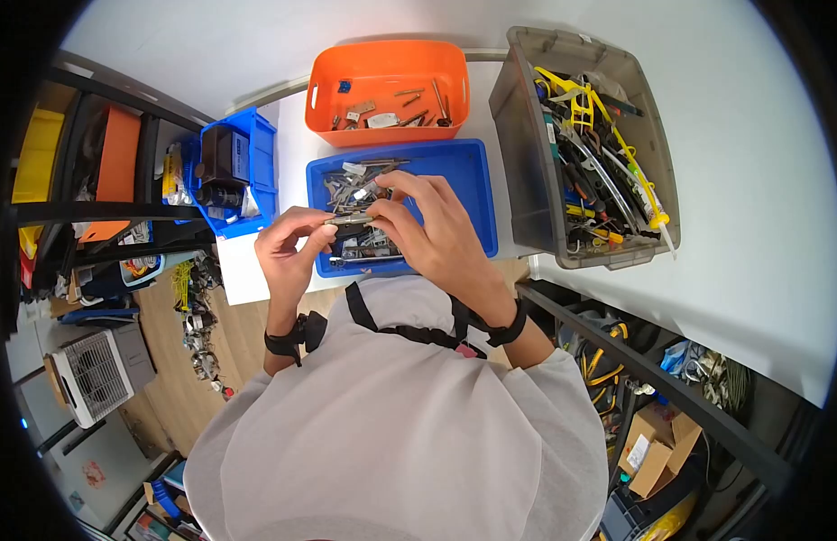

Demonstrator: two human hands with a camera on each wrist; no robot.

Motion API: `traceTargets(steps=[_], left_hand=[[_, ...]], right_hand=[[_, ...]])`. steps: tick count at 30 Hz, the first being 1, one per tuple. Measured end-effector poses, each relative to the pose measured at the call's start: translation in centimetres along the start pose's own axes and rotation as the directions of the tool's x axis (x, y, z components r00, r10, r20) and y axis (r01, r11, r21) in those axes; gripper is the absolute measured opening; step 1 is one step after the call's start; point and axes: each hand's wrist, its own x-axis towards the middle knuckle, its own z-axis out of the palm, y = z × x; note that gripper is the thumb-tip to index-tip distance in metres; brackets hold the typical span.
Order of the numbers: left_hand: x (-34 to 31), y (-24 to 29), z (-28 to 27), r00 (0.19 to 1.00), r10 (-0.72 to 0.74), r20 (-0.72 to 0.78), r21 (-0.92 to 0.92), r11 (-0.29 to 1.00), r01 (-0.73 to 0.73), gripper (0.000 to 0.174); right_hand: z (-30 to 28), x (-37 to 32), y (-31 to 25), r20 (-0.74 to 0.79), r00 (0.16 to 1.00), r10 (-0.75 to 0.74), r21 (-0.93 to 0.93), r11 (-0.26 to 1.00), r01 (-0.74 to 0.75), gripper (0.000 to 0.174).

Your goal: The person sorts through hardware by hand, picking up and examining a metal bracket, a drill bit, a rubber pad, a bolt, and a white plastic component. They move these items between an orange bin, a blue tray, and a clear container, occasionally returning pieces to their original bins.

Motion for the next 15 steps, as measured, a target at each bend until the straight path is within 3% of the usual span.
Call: traceTargets(steps=[15], left_hand=[[0.30,0.17,0.26,0.986,0.166,-0.008,0.119,0.979,-0.164,0.015]], right_hand=[[-0.59,0.76,0.12,0.056,0.998,0.039,0.042,0.998,-0.042,0.028]])
